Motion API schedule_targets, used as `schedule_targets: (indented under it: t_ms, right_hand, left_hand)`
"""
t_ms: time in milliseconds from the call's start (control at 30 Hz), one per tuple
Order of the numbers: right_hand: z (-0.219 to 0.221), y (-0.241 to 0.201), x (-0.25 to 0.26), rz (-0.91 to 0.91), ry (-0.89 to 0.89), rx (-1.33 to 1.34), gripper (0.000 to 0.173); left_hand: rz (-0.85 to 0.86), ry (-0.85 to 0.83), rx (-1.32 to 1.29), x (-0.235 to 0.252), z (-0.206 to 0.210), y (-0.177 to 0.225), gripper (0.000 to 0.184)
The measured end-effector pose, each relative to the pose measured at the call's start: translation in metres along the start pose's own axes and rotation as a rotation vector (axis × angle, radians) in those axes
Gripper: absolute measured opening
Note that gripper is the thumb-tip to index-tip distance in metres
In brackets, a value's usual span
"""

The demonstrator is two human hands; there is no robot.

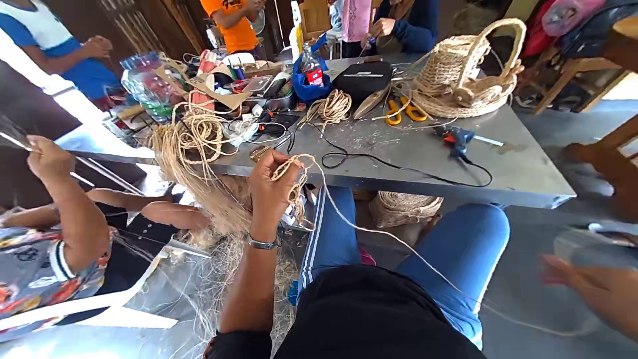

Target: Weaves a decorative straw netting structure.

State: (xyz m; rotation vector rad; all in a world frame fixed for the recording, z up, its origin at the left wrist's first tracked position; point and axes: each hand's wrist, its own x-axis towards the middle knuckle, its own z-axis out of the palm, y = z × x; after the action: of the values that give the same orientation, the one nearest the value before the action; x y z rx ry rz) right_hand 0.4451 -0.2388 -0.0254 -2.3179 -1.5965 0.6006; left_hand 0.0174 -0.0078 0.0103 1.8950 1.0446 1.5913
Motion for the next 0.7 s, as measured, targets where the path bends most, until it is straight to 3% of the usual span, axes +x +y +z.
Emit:
schedule_targets:
  t_ms: [100, 200, 233, 367, 500, 633, 700]
  right_hand:
    - [0.031, -0.081, 0.022, -0.494, 0.208, 0.094, 0.067]
    - [0.040, -0.154, 0.048, -0.759, 0.427, 0.277, 0.044]
    - [0.041, -0.175, 0.057, -0.801, 0.428, 0.362, 0.039]
    - [0.054, -0.227, 0.081, -0.816, 0.267, 0.640, 0.025]
    - [0.059, -0.232, 0.086, -0.688, 0.072, 0.829, 0.024]
    - [0.065, -0.225, 0.092, -0.733, 0.182, 0.702, 0.022]
    - [0.065, -0.224, 0.093, -0.757, 0.242, 0.679, 0.021]
  left_hand:
    - [0.054, -0.078, -0.076, -0.002, 0.018, 0.019, 0.007]
    - [0.066, -0.135, -0.123, -0.009, 0.036, 0.031, 0.007]
    - [0.066, -0.140, -0.129, -0.012, 0.041, 0.034, 0.007]
    - [0.065, -0.178, -0.133, -0.018, 0.049, 0.035, 0.009]
    - [-0.033, -0.312, -0.372, -0.018, 0.045, 0.021, 0.014]
    - [-0.350, -0.379, -0.802, -0.019, 0.043, 0.015, 0.023]
    - [-0.430, -0.423, -0.954, -0.020, 0.043, 0.015, 0.026]
